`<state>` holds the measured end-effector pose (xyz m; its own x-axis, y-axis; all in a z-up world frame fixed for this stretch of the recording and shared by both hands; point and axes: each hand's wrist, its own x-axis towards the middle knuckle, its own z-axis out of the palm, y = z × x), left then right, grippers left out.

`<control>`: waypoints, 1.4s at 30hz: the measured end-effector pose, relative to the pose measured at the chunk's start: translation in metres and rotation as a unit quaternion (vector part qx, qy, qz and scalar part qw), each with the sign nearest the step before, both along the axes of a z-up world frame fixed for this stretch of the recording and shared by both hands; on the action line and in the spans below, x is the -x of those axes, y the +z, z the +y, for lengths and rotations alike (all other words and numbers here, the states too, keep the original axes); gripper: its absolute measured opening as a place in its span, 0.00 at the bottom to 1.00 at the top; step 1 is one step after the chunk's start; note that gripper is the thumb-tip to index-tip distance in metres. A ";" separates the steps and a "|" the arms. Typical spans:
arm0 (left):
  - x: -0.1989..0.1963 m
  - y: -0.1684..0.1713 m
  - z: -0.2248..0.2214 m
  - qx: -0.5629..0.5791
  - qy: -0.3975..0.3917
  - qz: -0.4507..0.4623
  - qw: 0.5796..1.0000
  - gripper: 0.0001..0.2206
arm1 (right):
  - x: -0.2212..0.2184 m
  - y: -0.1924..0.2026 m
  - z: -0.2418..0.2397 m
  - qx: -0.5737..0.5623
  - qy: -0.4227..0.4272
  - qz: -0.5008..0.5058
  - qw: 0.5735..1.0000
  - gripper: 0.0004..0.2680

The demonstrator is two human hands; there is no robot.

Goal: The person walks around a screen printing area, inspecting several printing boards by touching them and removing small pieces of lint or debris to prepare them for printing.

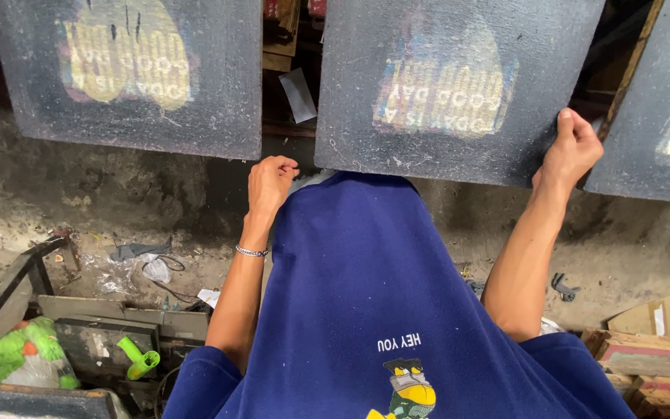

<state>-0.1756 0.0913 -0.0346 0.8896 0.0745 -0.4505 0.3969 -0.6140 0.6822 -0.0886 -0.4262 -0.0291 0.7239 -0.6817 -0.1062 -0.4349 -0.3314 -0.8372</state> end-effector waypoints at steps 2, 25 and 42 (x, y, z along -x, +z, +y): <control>-0.002 0.003 -0.003 -0.020 -0.003 0.019 1.000 0.08 | 0.001 -0.004 -0.001 0.019 0.001 -0.011 1.000 0.11; -0.012 0.032 -0.033 -0.030 0.105 0.103 0.989 0.32 | 0.024 0.041 -0.013 -0.151 -0.062 0.042 0.986 0.09; 0.006 0.086 -0.162 -0.137 0.044 -0.386 0.911 0.19 | 0.043 0.004 -0.124 0.290 0.232 -0.142 0.918 0.08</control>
